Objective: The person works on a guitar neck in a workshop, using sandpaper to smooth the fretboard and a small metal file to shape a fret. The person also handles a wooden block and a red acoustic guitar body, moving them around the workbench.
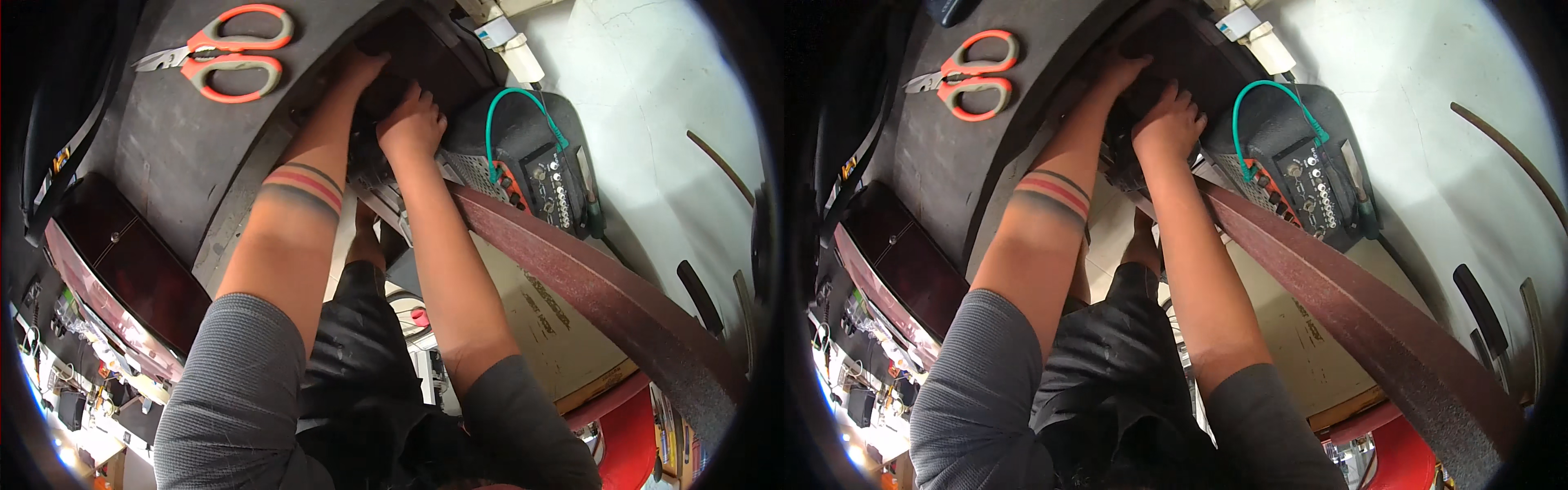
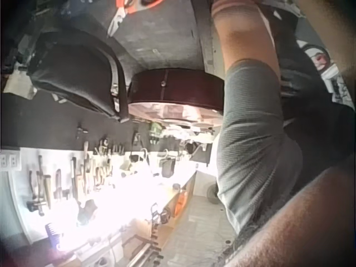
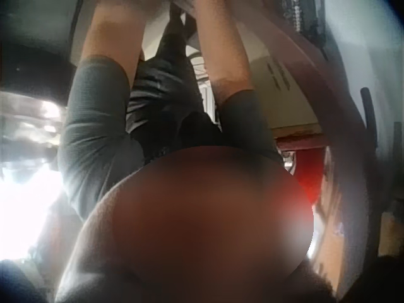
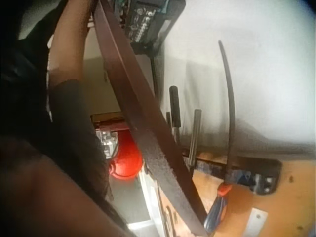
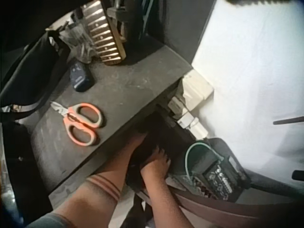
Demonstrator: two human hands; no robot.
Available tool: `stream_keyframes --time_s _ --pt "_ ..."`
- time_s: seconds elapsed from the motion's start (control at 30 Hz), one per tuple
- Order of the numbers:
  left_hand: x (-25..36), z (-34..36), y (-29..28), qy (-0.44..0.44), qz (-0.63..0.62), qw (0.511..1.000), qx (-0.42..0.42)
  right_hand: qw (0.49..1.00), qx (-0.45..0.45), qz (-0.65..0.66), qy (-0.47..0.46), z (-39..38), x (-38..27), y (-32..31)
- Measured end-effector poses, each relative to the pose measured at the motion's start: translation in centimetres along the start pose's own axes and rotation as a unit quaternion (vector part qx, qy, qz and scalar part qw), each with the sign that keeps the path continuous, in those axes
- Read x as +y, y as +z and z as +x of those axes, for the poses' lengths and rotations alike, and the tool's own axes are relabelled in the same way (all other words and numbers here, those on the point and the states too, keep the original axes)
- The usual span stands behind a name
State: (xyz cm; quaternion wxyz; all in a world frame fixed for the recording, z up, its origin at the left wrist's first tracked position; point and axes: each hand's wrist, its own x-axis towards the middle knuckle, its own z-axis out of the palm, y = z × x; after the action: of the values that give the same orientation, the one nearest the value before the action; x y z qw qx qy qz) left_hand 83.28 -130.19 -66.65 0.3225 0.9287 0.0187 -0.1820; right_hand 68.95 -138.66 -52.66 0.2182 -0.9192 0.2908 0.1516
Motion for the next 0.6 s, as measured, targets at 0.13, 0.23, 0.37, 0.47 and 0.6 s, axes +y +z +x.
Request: stream_keyframes --time_s 0.13,0.23,0.37,0.47,0.6 --pt "2.8 0.5 -3.4 0.017 0.029 0.991 -0.131 0.999 -0.030 0.013 0.042 0.0 0.8 -0.7" --pt "3.5 1.2 -4.7 -0.004 -0.007 0.981 -0.193 0.995 -0.082 0.008 0.050 0.6 0.6 -1.3" --pt "4.3 1.2 -4.2 -0.042 -0.055 0.967 -0.245 0.998 -0.059 0.018 0.029 1.1 0.9 -0.6" --pt "2.6 1.4 0.0 0.004 -0.015 0.999 -0.043 0.998 -0.059 0.005 0.019 0.4 0.6 -1.5" --pt "2.5 0.4 1.0 0.019 0.047 0.999 0.006 0.986 0.088 0.113 -0.085 -6.5 0.9 -3.0"
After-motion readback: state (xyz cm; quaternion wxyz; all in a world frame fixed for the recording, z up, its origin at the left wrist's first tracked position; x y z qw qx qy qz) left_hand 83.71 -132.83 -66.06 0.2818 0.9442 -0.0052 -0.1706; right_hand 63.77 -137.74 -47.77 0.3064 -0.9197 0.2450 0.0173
